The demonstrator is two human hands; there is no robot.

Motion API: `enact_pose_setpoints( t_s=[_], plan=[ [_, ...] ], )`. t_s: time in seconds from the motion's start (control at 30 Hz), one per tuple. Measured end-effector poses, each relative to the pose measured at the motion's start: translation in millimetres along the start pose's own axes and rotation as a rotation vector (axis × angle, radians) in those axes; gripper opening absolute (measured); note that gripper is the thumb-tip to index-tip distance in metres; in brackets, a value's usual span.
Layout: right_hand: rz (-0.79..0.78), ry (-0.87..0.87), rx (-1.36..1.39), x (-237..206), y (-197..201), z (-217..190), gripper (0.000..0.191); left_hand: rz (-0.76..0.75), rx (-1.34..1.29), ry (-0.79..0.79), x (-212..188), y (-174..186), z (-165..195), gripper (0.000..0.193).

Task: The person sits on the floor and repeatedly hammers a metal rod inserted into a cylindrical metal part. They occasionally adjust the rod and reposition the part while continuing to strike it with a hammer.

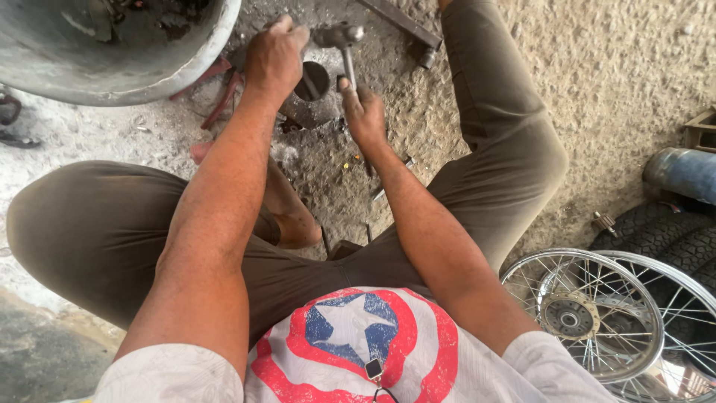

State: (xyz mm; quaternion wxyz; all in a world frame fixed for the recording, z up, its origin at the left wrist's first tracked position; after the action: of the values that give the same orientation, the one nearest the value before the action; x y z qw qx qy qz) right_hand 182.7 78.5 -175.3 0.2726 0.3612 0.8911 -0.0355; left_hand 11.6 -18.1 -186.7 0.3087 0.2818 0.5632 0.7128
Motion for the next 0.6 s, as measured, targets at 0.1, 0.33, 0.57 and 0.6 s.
enact_pose_setpoints(
  t_s=[0.1,0.33,0.57,0.6],
  plan=[
    [0.061,-0.024,0.122,1,10,3,0.040,-0.018,-0.095,-0.014,-2,5,3,0.009],
    [0.325,0.501,-0.374,-7,27,-21,0.026,0.022,-0.415,0.004,-15,43,39,0.007],
    [-0.093,0.356,0.446,-29,34,-71,0.015,0.173,-0.447,-0.156,-33,110,58,0.015],
    [-0.089,0.360,0.414,-35,35,-76,0.013,0.160,-0.430,-0.165,-34,116,60,0.015]
  ],
)
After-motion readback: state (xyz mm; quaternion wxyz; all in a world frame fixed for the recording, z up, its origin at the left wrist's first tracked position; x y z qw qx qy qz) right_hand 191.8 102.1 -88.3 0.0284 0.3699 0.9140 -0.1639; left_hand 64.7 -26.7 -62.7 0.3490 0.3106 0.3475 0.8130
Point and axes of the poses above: each hand's wrist, its own x-axis towards the middle knuckle, its own y-axis out of the back of the hand, z = x × y, the point moved 1 cm from there along x, towards the middle knuckle, and after that the axes turned 15 degrees about x, right-handed, at the moved point
